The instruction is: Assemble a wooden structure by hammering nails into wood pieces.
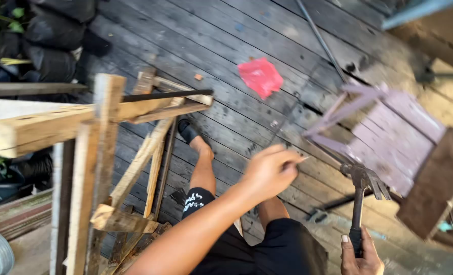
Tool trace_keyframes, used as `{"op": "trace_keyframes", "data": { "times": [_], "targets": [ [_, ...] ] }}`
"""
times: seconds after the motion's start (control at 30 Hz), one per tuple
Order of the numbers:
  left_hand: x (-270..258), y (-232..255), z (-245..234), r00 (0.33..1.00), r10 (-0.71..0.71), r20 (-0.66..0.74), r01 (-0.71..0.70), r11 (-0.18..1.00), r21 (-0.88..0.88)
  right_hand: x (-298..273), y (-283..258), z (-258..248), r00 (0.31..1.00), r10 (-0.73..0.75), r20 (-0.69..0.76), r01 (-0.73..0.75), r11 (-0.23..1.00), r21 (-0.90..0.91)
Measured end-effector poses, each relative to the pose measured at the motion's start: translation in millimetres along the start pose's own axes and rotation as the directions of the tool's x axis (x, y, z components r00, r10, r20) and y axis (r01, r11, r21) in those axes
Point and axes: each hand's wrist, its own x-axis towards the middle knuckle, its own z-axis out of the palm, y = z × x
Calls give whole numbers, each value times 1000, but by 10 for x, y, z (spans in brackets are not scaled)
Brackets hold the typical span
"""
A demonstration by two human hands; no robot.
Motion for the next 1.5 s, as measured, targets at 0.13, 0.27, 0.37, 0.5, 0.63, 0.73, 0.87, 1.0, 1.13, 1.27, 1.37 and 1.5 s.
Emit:
{"op": "trace_keyframes", "data": {
  "times": [0.13, 0.27, 0.37, 0.5, 0.63, 0.73, 0.87, 1.0, 1.13, 1.27, 1.37, 1.5],
  "targets": [
    [-238, 502, -1989, 997, 4, -74, -14, 989, -145, 24, -685, 461, 992, -108, 70, 114, 989, -90],
    [-352, 891, -3816, 964, -120, -235, 114, 993, -39, -130, -1676, 1153, 981, -43, 189, 61, 994, -88],
    [-310, 619, -4783, 925, -179, -336, 198, 980, 22, -288, -2174, 1739, 956, 85, 282, -70, 996, -63],
    [-123, -271, -5580, 892, -127, -433, 74, 988, -137, -461, -2818, 2505, 924, 99, 369, -109, 994, 7],
    [18, -1313, -5680, 892, -241, -381, 145, 953, -264, -556, -3304, 2891, 896, 124, 427, -126, 992, -25],
    [121, -2029, -5436, 861, -438, -258, 366, 887, -282, -500, -3379, 3044, 892, 133, 432, -144, 990, -8],
    [212, -2828, -4981, 831, -545, -106, 462, 784, -415, -299, -3537, 3220, 887, 167, 431, -166, 985, -40],
    [325, -3359, -4639, 752, -659, 15, 563, 631, -534, -45, -3705, 3474, 850, 232, 472, -214, 972, -92],
    [436, -3662, -4432, 730, -680, 68, 587, 572, -572, 227, -3770, 3793, 840, 198, 505, -131, 978, -165],
    [451, -3731, -4320, 664, -727, 175, 680, 490, -546, 383, -3836, 3972, 794, 212, 570, -145, 976, -160],
    [522, -3742, -4301, 644, -728, 236, 717, 466, -519, 488, -3922, 4072, 773, 212, 597, -162, 977, -138],
    [535, -3706, -4270, 616, -740, 268, 746, 439, -501, 565, -4080, 4123, 752, 245, 612, -172, 969, -177]
  ]
}}
